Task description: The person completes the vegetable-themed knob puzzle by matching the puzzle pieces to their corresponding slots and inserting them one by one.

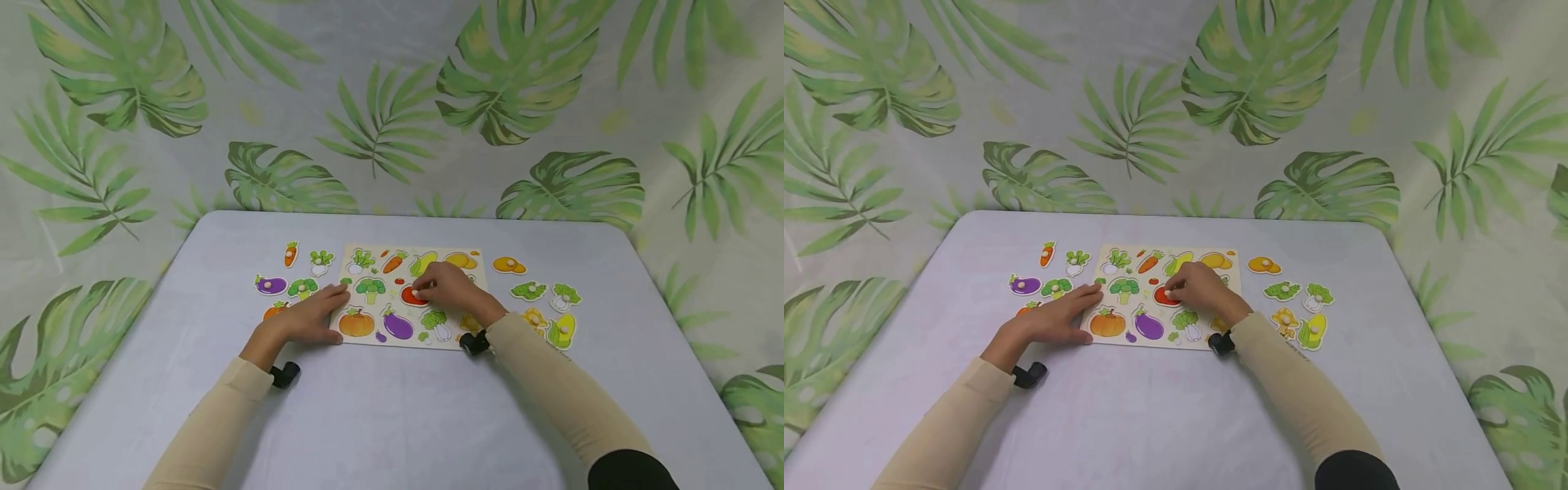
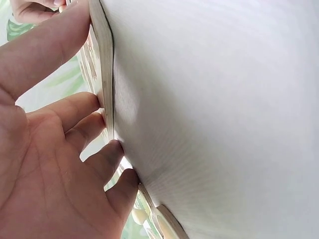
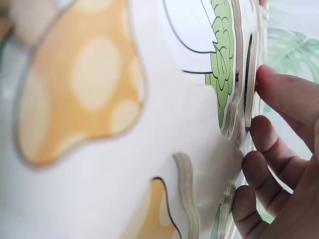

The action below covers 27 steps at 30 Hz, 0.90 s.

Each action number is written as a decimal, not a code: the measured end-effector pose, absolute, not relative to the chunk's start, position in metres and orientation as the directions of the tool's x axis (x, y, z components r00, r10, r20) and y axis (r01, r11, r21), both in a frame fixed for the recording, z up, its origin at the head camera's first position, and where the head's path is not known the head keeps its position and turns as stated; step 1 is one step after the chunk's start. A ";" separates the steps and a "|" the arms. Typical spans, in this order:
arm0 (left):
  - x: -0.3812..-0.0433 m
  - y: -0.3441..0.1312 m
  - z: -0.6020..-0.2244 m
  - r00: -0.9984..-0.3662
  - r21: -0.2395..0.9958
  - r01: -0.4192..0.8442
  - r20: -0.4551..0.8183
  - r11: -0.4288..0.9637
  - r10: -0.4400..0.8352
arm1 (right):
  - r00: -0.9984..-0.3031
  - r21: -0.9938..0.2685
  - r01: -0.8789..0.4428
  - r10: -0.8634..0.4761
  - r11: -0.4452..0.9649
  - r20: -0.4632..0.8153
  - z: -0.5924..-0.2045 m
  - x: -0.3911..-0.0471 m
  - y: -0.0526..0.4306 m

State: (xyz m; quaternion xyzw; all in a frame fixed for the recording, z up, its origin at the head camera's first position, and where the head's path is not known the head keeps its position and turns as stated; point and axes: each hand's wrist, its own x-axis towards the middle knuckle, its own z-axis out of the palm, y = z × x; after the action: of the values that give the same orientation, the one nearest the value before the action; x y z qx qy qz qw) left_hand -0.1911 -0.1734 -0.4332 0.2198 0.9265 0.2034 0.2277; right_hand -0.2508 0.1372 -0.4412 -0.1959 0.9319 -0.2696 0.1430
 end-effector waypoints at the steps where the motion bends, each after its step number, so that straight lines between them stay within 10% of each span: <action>1: -0.191 -0.173 -0.433 -0.799 0.477 0.316 -0.333 0.820 0.501 | -0.881 -0.557 -0.291 -0.445 0.778 -0.161 -0.441 -0.251 0.137; 27: -0.192 -0.174 -0.436 -0.804 0.474 0.311 -0.331 0.824 0.494 | -0.871 -0.604 -0.276 -0.460 0.748 -0.171 -0.442 -0.254 0.139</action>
State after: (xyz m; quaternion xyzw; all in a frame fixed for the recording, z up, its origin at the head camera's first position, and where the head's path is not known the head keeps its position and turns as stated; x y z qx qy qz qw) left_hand -0.1915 -0.1740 -0.4357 0.2168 0.9278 0.2028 0.2260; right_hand -0.2535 0.1389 -0.4421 -0.1995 0.9217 -0.2935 0.1565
